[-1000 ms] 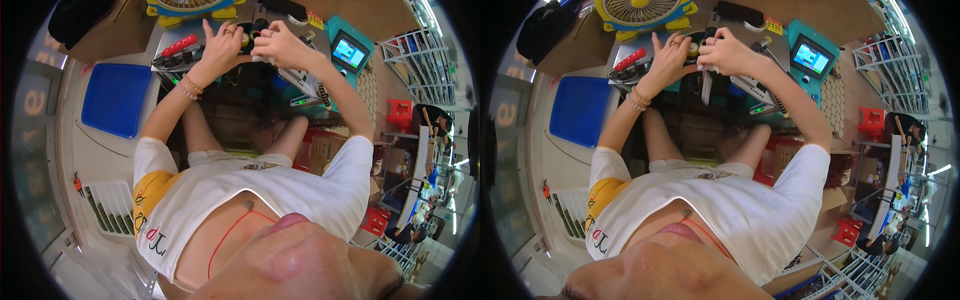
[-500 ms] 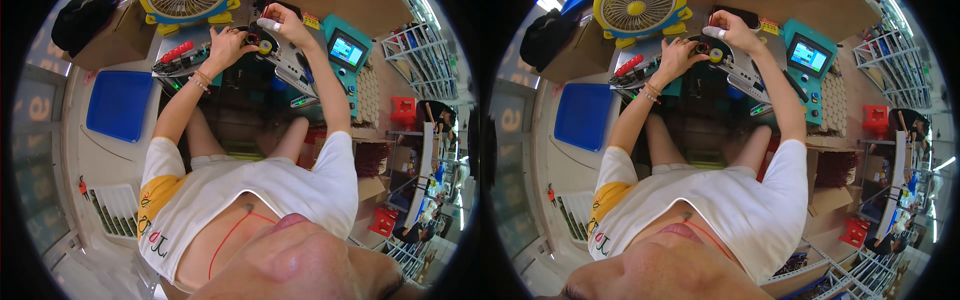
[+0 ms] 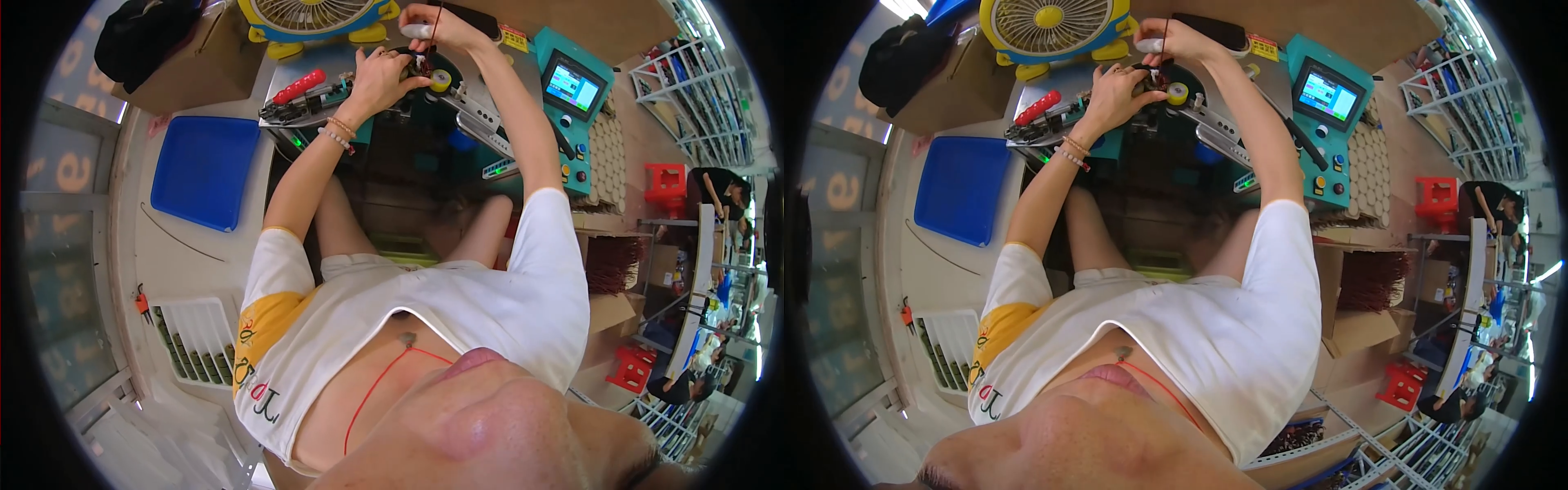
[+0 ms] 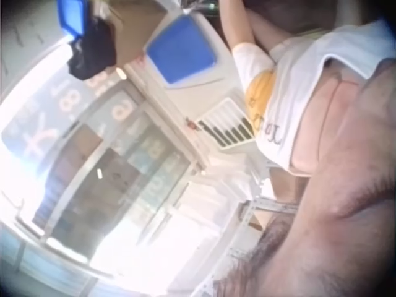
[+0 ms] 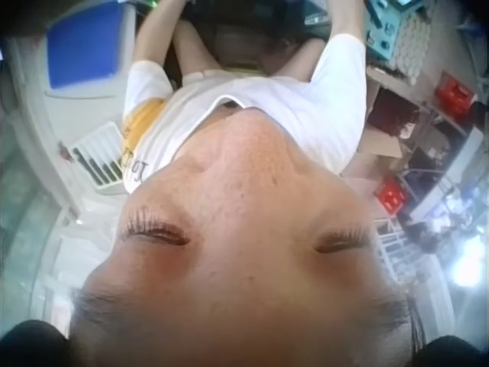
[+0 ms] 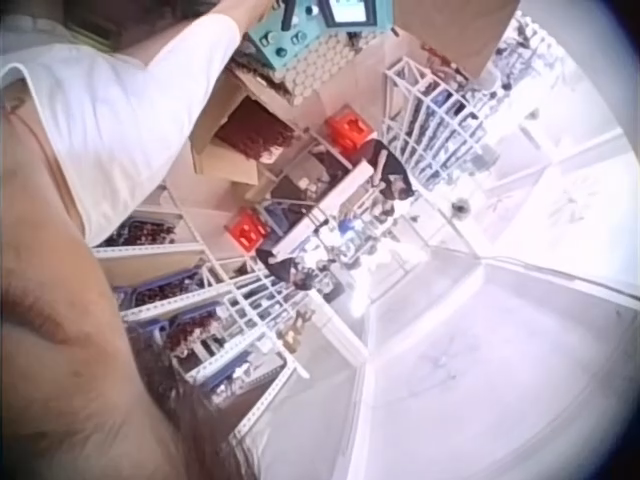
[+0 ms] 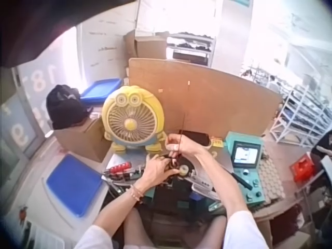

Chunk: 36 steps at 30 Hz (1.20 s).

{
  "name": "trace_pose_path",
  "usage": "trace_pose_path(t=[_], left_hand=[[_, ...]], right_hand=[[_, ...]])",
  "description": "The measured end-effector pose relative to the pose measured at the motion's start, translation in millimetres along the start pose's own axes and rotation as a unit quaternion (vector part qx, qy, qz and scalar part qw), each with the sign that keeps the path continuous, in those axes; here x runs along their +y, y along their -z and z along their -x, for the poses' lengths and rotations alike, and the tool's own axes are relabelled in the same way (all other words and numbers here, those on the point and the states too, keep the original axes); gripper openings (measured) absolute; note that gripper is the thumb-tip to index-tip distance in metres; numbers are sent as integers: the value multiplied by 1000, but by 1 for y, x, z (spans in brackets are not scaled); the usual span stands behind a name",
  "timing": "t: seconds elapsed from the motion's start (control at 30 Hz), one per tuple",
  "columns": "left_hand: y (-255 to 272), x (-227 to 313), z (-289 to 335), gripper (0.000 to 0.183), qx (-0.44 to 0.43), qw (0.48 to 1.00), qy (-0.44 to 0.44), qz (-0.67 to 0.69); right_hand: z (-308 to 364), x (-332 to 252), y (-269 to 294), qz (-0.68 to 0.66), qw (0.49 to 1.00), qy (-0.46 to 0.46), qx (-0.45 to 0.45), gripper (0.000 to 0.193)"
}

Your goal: The person processes and assembles electrical wires and connectors using a specialized wire processing machine and pliers.

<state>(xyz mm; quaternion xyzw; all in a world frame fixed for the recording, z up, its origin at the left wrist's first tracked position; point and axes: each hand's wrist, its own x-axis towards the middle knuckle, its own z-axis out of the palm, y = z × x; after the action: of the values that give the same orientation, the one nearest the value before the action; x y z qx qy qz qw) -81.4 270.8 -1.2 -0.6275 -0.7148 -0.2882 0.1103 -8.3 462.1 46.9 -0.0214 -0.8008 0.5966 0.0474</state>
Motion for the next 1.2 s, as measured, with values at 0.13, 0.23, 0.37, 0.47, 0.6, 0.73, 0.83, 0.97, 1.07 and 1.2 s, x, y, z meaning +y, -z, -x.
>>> trace_pose_path(t=[0.13, 0.23, 0.37, 0.47, 0.6, 0.73, 0.83, 0.97, 1.07, 1.2], left_hand=[[-14, -5, 0, 56, 31, 999, -13, 8], [-5, -11, 8, 55, 38, 998, -27, -31], [2, -13, 8, 52, 54, 996, -36, -54], [-5, 6, -15, 52, 56, 995, -74, -33], [-9, 2, -9, 51, 64, 994, -74, -44], [3, -4, 8, 53, 15, 997, -37, -63], [10, 1, -4, 51, 18, 997, -43, -60], [3, 2, -6, 52, 25, 998, -49, -40], [2, 2, -6, 52, 16, 999, -37, -34], [5, 4, -4, 50, 15, 999, -32, -41]], right_hand=[[12, -27, 33, 169, 983, 57, -47, 23], [79, -63, 3, 273, 962, -23, 17, 27], [131, -37, -116, 197, 966, -153, -71, 31], [105, 104, -140, 349, 923, -11, 162, 43], [88, 114, -162, -16, 962, 16, 273, 32], [145, 63, -192, -640, 756, 76, 113, 30], [133, 92, -177, -654, 753, -16, 69, 29], [81, 123, -166, -566, 791, -68, 221, 32], [51, 143, -154, -549, 804, -50, 223, 24], [31, 163, -158, -557, 797, -31, 231, 18]])
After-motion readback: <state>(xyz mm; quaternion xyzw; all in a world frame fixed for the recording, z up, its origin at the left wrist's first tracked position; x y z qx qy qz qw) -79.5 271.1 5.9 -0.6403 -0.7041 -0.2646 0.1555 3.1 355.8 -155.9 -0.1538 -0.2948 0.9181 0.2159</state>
